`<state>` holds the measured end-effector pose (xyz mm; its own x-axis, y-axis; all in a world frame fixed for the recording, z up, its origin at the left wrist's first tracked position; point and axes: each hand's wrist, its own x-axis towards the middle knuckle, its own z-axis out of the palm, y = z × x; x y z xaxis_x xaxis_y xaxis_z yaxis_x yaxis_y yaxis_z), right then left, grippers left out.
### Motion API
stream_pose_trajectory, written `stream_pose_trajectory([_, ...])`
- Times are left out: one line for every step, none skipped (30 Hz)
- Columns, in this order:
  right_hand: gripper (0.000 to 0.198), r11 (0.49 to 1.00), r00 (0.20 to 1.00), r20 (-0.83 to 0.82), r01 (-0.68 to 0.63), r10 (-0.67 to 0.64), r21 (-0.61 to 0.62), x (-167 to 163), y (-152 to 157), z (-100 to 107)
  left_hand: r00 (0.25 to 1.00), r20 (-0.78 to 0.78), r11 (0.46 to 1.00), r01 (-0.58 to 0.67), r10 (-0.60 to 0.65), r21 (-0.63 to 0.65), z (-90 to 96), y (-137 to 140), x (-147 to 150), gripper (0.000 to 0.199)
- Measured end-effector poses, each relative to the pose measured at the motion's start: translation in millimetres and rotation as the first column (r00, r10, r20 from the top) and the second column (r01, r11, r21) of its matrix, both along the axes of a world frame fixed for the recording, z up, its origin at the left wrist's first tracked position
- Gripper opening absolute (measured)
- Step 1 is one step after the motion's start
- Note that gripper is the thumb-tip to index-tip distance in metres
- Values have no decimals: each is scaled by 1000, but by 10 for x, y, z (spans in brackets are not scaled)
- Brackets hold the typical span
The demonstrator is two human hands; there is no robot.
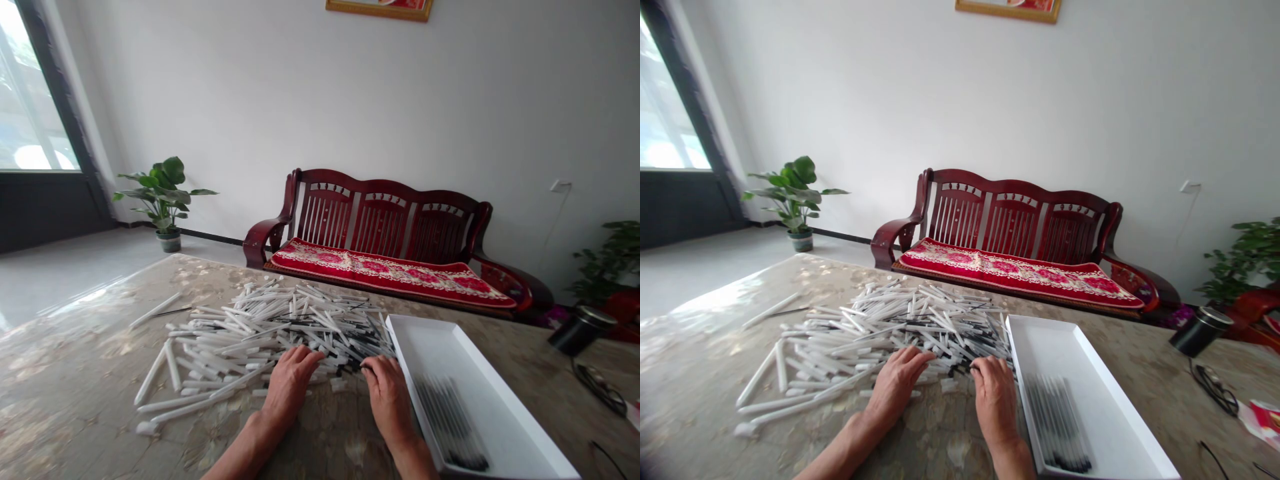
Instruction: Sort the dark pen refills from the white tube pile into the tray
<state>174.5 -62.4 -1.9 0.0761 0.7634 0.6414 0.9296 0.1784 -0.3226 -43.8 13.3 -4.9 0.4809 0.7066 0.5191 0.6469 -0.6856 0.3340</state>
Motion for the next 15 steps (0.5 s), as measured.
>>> stream_pose_trajectory([15,1000,1000,19,-7,7,0,-9,-4,16,999,-21,1000,25,-25,7,11,-11,-1,24])
stream_pose_trajectory([15,1000,999,31,-17,17,-1,-20,-7,31,998,-42,998,54,-53,14,20,-24,0,25])
stream_pose_trajectory([15,999,999,32,-33,33,-3,-34,-11,44,995,-59,997,77,-76,20,27,-38,3,26])
stream_pose_trajectory([16,998,998,13,-57,57,-2,-52,-15,56,994,-69,995,92,-90,24,30,-53,8,26])
stream_pose_trajectory([17,996,996,-26,-85,85,4,-76,-22,66,993,-74,995,98,-96,25,30,-69,18,25])
stream_pose_trajectory([17,993,990,-81,-118,119,17,-106,-32,76,992,-75,995,101,-99,25,27,-86,30,24])
stream_pose_trajectory([18,987,977,-144,-155,158,32,-144,-46,84,992,-73,994,107,-105,25,21,-105,47,21])
stream_pose_trajectory([23,979,957,-208,-197,202,44,-189,-63,92,990,-70,992,121,-119,25,13,-125,66,19])
stream_pose_trajectory([30,969,932,-268,-242,246,49,-236,-82,99,988,-67,989,143,-141,24,2,-146,87,17])
stream_pose_trajectory([37,956,901,-322,-292,289,42,-283,-101,106,984,-63,985,169,-168,23,-10,-167,109,16])
stream_pose_trajectory([44,939,867,-373,-343,329,29,-322,-116,110,981,-57,982,189,-188,22,-22,-185,129,16])
stream_pose_trajectory([48,922,830,-426,-386,359,25,-346,-124,111,979,-48,980,200,-199,20,-34,-198,146,16])
stream_pose_trajectory([50,913,794,-480,-405,373,39,-351,-122,106,979,-39,980,199,-198,16,-43,-207,158,15])
stream_pose_trajectory([50,918,764,-531,-391,366,70,-332,-110,94,982,-24,983,186,-186,9,-49,-209,164,16])
stream_pose_trajectory([49,935,747,-575,-338,333,102,-290,-88,74,986,-3,986,166,-166,-2,-50,-205,165,16])
